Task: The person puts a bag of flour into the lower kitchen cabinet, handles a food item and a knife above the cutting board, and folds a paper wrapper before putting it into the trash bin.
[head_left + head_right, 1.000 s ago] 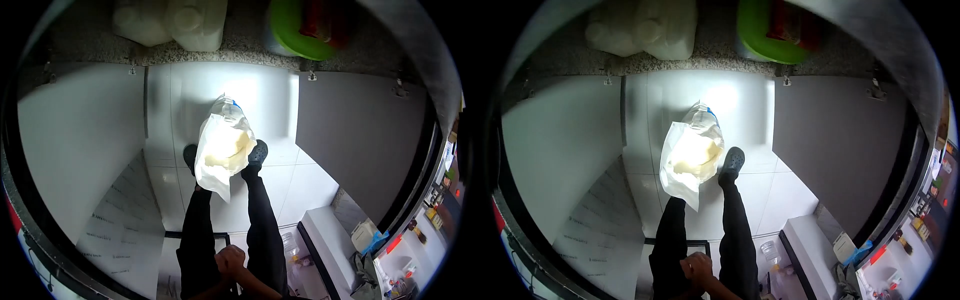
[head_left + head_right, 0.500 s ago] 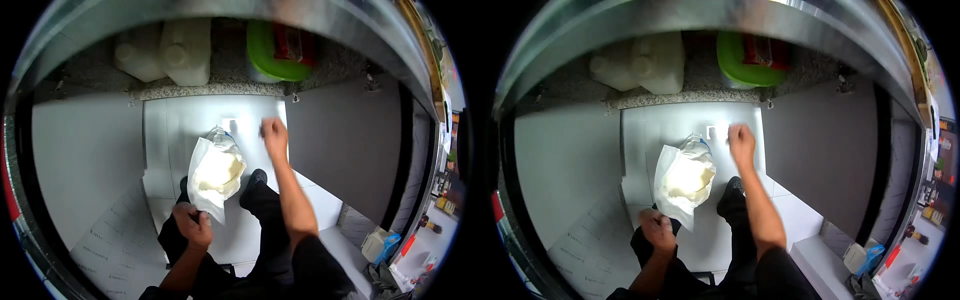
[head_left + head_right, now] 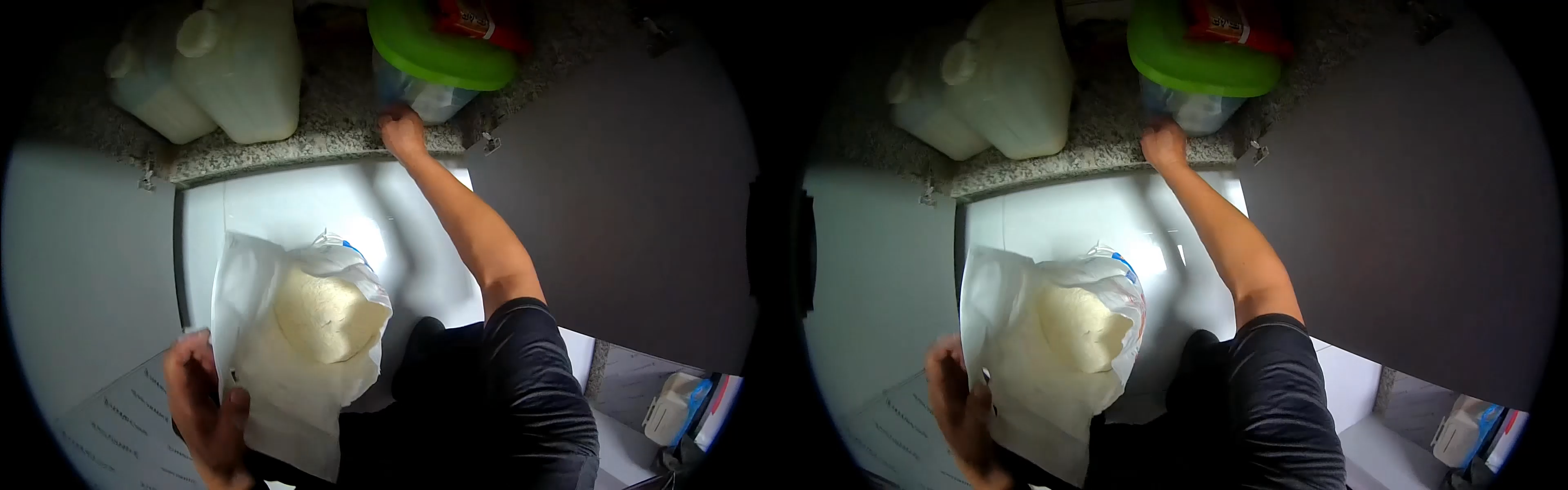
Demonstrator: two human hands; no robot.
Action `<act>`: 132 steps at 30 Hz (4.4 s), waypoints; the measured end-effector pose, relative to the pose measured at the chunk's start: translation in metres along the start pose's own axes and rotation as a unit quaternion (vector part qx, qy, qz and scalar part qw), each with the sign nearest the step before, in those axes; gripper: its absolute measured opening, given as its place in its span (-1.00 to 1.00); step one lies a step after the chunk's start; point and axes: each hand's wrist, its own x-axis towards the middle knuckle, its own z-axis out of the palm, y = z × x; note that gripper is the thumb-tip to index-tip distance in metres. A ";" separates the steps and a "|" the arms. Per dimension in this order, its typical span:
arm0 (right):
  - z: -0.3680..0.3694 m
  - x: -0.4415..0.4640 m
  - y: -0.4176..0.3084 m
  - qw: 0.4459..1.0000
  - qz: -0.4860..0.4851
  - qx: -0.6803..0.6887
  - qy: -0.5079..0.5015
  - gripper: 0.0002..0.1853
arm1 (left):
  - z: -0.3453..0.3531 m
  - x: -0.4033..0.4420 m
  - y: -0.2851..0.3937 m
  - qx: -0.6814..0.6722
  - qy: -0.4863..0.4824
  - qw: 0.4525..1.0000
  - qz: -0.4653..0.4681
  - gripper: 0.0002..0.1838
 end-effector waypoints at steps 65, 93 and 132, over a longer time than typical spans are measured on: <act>-0.084 -0.006 -0.208 0.950 0.081 0.287 -0.095 -0.73 | 0.084 0.275 0.124 -0.293 -0.058 0.927 0.226 -0.58; -0.043 -0.052 -0.065 0.958 -0.020 -0.039 -0.282 0.20 | 0.152 0.260 -0.080 -0.217 -0.072 0.962 -0.151 -0.32; 0.060 -0.034 -0.049 0.995 0.001 -0.097 -0.023 -0.31 | 0.189 0.315 -0.126 -0.332 -0.092 0.914 -0.215 -0.67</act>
